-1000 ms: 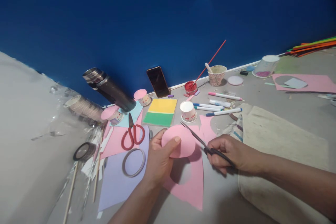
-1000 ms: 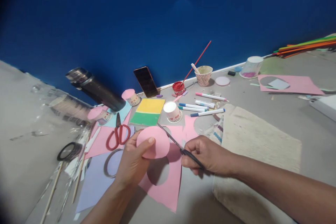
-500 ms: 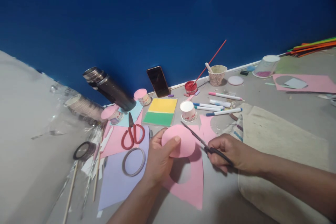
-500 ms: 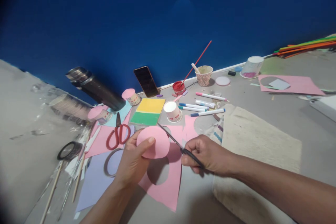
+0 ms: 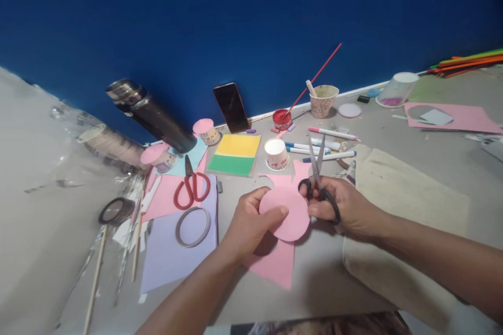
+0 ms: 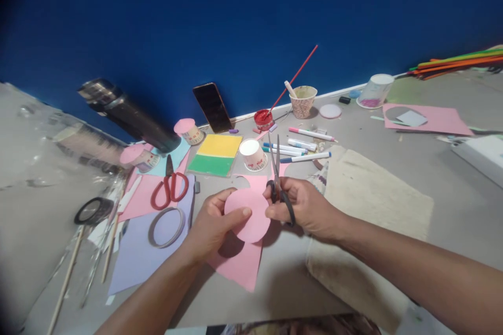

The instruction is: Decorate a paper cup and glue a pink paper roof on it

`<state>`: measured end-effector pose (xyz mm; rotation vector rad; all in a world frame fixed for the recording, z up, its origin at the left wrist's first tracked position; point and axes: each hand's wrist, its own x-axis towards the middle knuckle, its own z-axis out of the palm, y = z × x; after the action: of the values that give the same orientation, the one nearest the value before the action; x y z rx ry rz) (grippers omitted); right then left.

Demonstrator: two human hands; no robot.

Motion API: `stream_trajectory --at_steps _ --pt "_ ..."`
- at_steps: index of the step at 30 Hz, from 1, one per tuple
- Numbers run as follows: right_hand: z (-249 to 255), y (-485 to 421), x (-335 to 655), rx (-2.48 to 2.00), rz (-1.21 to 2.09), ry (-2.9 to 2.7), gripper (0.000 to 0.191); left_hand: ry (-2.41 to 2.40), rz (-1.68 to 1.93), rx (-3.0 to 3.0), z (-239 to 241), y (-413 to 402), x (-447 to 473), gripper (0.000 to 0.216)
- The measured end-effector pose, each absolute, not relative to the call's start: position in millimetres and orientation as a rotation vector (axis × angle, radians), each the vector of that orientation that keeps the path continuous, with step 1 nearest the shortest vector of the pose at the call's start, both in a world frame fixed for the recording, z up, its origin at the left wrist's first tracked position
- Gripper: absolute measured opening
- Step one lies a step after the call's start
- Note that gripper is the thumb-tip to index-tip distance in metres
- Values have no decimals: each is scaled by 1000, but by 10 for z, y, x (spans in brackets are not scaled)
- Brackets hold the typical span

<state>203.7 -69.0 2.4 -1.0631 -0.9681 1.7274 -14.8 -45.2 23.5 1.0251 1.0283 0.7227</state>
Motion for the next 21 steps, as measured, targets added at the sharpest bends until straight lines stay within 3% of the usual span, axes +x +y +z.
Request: stream_trajectory --at_steps 3,8,21 --pt "6 -689 2005 -1131 1720 -876 44 940 708 998 233 -468 -120 37" --pt "-3 -640 1990 -1154 1461 -718 44 787 723 785 225 -436 -106 65" --pt "-4 -635 2029 -1139 1580 -773 46 963 612 1030 268 -500 -92 19"
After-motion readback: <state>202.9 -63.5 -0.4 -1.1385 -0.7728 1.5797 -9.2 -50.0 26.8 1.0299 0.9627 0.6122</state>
